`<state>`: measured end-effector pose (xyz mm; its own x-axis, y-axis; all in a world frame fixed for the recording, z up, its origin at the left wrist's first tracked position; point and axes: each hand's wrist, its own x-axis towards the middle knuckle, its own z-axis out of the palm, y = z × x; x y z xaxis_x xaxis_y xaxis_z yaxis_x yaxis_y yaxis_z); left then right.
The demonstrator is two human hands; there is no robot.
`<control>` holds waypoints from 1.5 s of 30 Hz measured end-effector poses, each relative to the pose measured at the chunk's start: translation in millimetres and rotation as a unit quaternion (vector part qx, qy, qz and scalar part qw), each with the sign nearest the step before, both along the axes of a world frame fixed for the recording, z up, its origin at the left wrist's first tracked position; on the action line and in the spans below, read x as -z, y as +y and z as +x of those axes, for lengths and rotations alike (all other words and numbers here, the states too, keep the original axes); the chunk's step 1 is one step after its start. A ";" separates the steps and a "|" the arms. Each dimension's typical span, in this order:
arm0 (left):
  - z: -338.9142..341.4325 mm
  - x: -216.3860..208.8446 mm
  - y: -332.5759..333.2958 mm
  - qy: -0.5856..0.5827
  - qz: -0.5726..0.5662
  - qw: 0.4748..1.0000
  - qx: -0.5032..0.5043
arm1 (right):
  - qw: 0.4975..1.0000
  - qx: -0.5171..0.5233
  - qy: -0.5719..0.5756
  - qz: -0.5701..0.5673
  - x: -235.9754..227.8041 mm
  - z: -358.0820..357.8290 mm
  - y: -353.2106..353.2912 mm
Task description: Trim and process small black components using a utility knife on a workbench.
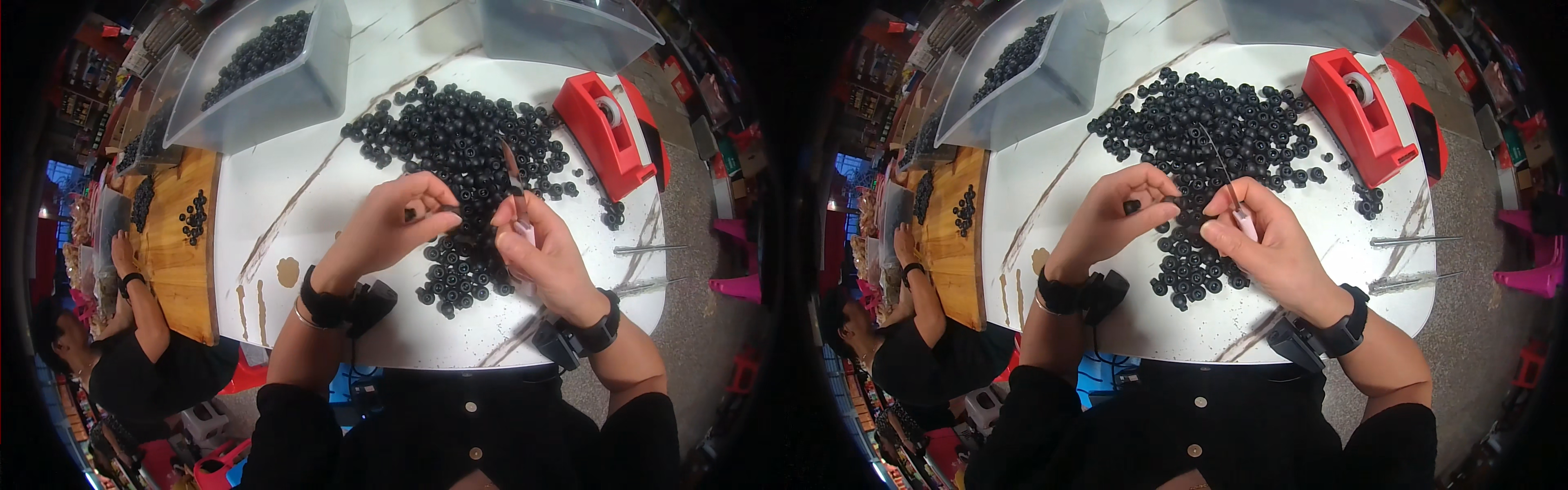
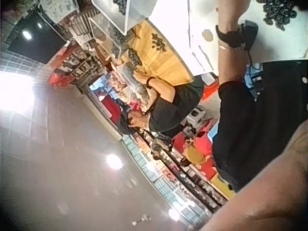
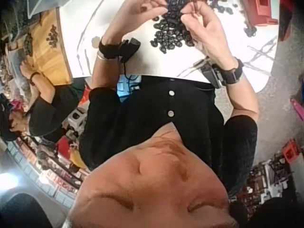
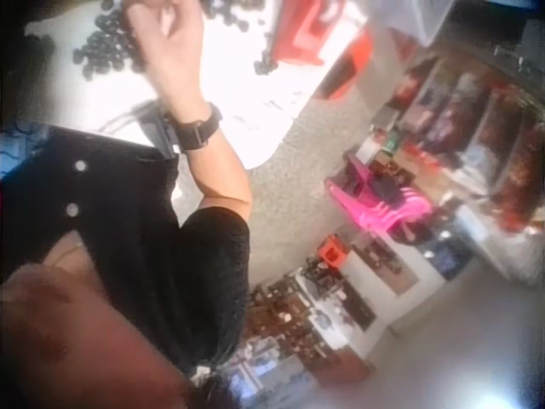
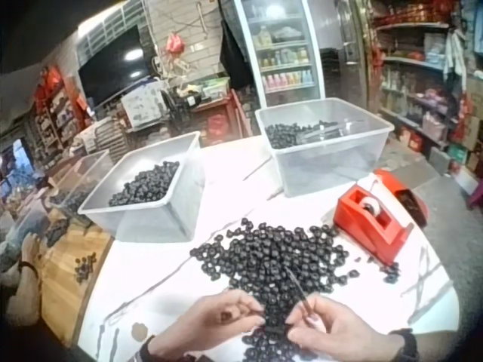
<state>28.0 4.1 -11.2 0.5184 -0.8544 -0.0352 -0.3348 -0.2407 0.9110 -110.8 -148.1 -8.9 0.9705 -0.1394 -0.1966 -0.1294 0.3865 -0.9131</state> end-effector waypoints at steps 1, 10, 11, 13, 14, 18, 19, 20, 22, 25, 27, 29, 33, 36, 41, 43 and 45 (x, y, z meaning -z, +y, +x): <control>-3.2 -1.8 -1.7 0.147 -0.032 0.989 0.007 | 1.000 -0.004 -0.003 -0.013 1.1 -0.4 -0.7; -15.0 -6.4 -8.5 0.294 -0.033 0.954 0.046 | 0.994 0.002 -0.071 -0.085 10.0 0.7 -0.4; -15.0 -5.0 -8.5 0.317 -0.043 0.947 0.035 | 0.994 0.003 -0.071 -0.085 8.0 0.4 -0.1; -13.1 1.6 -7.7 0.330 -0.050 0.943 0.020 | 0.995 0.010 -0.041 -0.086 2.2 -0.3 0.7; -12.5 4.2 -7.4 0.342 -0.058 0.938 0.006 | 0.995 0.010 -0.041 -0.086 2.7 -0.2 0.6; -14.5 6.3 -7.7 0.381 -0.071 0.922 0.008 | 0.996 0.024 -0.024 -0.085 -0.1 -1.1 1.0; -15.4 5.3 -8.7 0.380 -0.072 0.922 0.008 | 0.997 0.031 -0.002 -0.066 -1.9 -1.3 1.2; -16.0 4.7 -9.3 0.379 -0.073 0.922 0.008 | 0.997 0.031 -0.002 -0.066 -2.1 -1.6 0.8; -16.2 6.0 -8.6 0.374 -0.089 0.923 0.005 | 0.996 0.033 0.001 -0.088 -1.3 -1.5 0.4; -16.5 9.1 -7.8 0.376 -0.116 0.919 0.005 | 0.993 0.037 -0.010 -0.107 2.1 -0.8 0.5; -17.6 9.1 -8.5 0.385 -0.126 0.914 0.008 | 0.991 0.034 -0.036 -0.122 7.3 0.1 0.5; -20.2 6.6 -10.5 0.356 -0.114 0.927 0.032 | 0.988 0.030 -0.061 -0.136 9.4 0.3 -0.9; -21.8 5.0 -10.3 0.347 -0.102 0.932 0.036 | 0.988 0.015 -0.049 -0.149 6.3 1.0 -1.1; -22.1 4.8 -10.8 0.338 -0.108 0.935 0.030 | 0.992 0.007 -0.021 -0.127 3.1 -0.3 -1.7; -22.4 10.6 -10.1 0.341 -0.145 0.929 -0.018 | 1.000 -0.014 0.014 0.009 -2.5 -1.5 -1.7; -22.3 12.5 -10.0 0.345 -0.152 0.926 -0.025 | 0.999 -0.028 -0.010 -0.014 -1.8 -3.1 0.2; -23.0 12.2 -11.0 0.349 -0.158 0.923 -0.031 | 0.997 -0.032 -0.018 -0.071 0.0 -2.6 0.5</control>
<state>5.0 -6.9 -23.4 0.5129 -0.8481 -0.1333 0.3655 0.0752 0.9278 -113.4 -147.6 -8.9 0.9843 -0.1002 -0.1451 -0.1170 0.2448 -0.9625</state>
